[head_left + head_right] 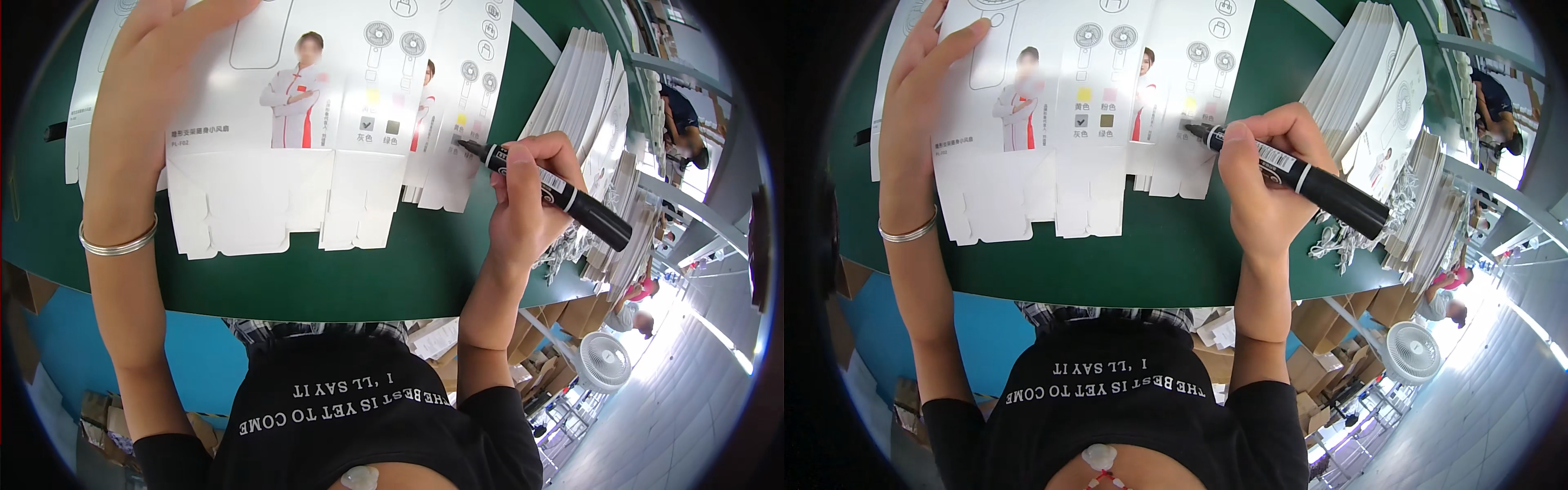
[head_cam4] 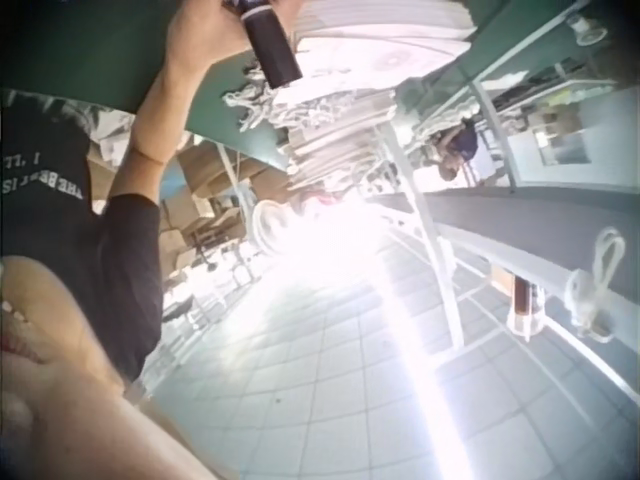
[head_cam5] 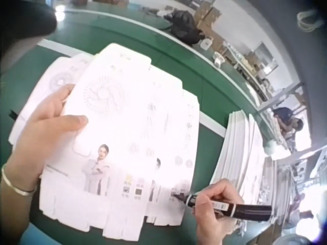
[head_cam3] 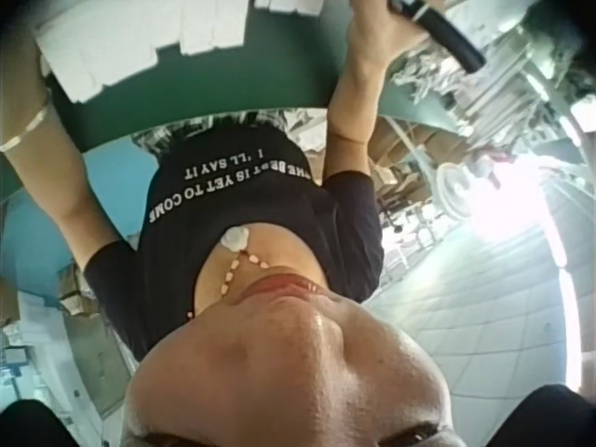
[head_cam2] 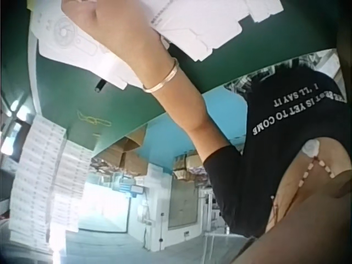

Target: Mark product color variants on fan packaging boxes using a black marker pen.

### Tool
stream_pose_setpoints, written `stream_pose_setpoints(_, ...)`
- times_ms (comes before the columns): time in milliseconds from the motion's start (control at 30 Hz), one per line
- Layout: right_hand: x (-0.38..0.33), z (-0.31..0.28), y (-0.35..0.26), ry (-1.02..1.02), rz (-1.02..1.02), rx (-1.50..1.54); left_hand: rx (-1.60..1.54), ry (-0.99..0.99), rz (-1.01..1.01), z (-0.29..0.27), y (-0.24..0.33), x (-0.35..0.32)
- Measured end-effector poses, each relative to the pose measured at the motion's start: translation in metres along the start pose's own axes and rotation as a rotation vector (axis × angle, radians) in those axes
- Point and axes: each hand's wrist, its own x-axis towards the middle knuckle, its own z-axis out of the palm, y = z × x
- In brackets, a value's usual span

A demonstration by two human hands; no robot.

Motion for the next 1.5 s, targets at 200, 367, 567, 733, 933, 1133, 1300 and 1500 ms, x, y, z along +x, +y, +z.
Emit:
stream_pose_setpoints(200,0.000,0.001,0.000,-0.015,0.005,0.037,-0.092,-0.030,0.002,-0.003,-0.002,0.005)
stream_pose_setpoints(367,0.002,0.003,0.003,-0.021,-0.030,-0.011,-0.119,-0.045,-0.009,-0.007,-0.007,0.003)
stream_pose_setpoints(567,0.006,0.003,0.005,0.113,-0.117,-0.034,-0.157,-0.092,0.057,-0.016,-0.015,0.003)
stream_pose_setpoints(733,0.011,0.007,0.012,-0.051,-0.044,-0.369,-0.341,-0.075,0.140,-0.001,-0.014,0.021)
stream_pose_setpoints(933,0.015,0.011,0.017,0.144,-0.291,-0.393,-0.335,-0.121,-0.038,-0.009,0.009,0.003)
stream_pose_setpoints(1133,0.017,0.013,0.003,0.159,-0.618,-0.732,-0.289,-0.160,-0.065,-0.024,-0.006,0.002)
stream_pose_setpoints(1300,0.007,0.022,-0.014,0.136,-0.287,-0.102,-0.359,-0.028,-0.132,-0.014,0.004,-0.005)
stream_pose_setpoints(1500,-0.001,0.040,-0.013,-0.053,-0.372,-0.133,-0.417,-0.023,-0.032,0.004,0.017,-0.002)
